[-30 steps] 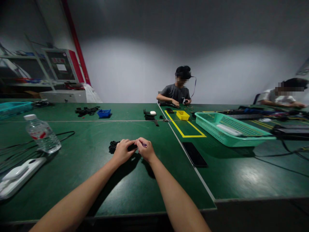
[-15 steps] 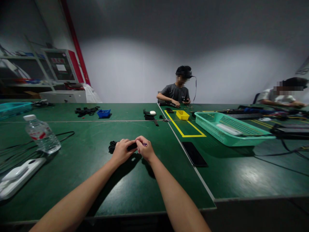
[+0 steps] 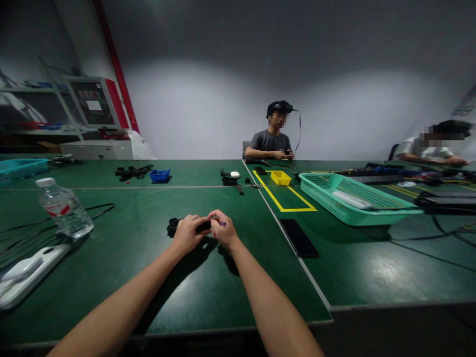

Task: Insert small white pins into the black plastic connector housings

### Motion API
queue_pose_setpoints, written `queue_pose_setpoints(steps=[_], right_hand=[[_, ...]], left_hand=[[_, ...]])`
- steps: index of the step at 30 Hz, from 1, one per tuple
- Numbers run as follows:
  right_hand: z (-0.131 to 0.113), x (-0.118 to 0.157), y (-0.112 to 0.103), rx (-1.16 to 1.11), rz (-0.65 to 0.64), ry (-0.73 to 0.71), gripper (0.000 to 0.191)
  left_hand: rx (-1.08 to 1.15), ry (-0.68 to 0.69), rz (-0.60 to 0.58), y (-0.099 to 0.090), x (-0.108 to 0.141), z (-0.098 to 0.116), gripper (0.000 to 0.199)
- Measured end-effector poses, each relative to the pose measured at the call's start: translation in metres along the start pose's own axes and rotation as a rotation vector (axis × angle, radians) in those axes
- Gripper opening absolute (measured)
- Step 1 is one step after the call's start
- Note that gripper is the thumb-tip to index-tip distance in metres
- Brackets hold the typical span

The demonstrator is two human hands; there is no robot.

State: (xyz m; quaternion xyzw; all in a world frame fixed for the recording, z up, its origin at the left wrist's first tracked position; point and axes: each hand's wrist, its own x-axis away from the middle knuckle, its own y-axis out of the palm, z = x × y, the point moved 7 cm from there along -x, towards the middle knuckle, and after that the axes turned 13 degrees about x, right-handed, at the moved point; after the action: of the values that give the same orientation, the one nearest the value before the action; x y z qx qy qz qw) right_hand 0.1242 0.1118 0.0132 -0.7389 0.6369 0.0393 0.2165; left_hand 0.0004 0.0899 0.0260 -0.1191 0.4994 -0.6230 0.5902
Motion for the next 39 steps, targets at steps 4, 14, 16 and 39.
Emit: queue_pose_setpoints(steps=[4,14,16,39], right_hand=[[0.0005,-0.0003,-0.0001,-0.005,0.003,0.001,0.012],[0.0011,0.0003,-0.0013,-0.008,0.025,-0.021,0.011],[-0.0005,0.0008,-0.0021,-0.002,0.032,-0.033,0.01],[-0.0021,0.0,-0.004,-0.073,0.049,-0.014,0.013]], left_hand=[[0.013,-0.01,0.0,-0.0006,0.0001,0.0001,0.036],[0.074,-0.042,0.014,-0.0027,-0.0024,-0.0026,0.036],[0.068,-0.036,0.015,-0.0031,-0.0024,-0.0021,0.036],[0.066,-0.017,-0.009,-0.0027,-0.0021,0.0028,0.033]])
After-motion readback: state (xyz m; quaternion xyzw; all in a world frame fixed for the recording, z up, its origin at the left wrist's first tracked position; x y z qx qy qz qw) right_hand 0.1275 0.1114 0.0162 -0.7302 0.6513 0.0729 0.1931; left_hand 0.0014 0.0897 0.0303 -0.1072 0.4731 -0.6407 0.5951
